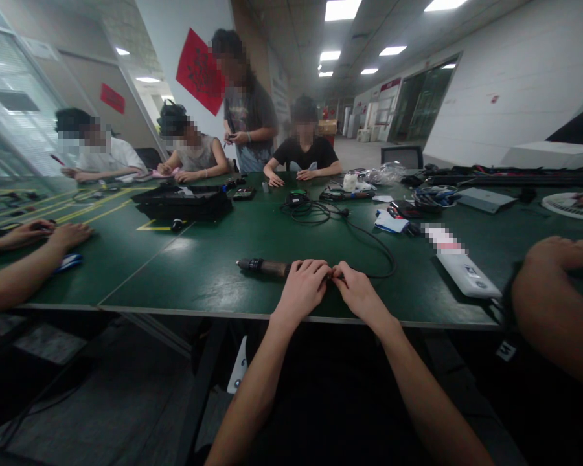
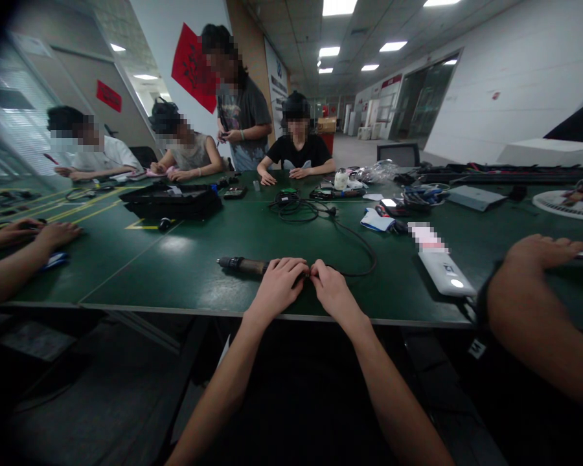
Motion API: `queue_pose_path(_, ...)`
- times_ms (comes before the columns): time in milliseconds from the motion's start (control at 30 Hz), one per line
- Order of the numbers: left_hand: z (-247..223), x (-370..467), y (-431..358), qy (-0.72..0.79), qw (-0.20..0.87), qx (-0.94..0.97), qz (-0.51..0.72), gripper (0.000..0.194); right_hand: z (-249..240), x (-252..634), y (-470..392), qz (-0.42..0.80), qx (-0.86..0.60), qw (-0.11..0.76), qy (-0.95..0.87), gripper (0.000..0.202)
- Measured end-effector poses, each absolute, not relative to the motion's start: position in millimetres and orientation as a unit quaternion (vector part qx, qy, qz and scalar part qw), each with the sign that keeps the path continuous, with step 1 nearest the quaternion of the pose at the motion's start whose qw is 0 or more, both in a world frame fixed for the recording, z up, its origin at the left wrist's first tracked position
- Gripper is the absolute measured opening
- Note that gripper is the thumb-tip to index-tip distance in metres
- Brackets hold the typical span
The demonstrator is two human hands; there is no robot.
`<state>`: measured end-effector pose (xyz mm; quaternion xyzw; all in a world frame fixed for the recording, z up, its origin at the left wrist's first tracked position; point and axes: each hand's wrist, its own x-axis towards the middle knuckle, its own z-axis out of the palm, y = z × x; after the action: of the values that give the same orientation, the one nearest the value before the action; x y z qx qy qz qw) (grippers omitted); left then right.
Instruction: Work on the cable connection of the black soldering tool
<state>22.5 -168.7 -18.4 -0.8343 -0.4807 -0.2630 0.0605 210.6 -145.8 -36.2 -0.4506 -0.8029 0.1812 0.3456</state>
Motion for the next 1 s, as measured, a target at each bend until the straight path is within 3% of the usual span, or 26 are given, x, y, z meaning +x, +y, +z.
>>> queue_pose_path(1000,-20.2,21.8,-168.0,-0.484,0.056,-0.83,-0.273,0.02,-36.0,210.7,-146.3,0.178,-0.447,0.349,-0.804,0.008)
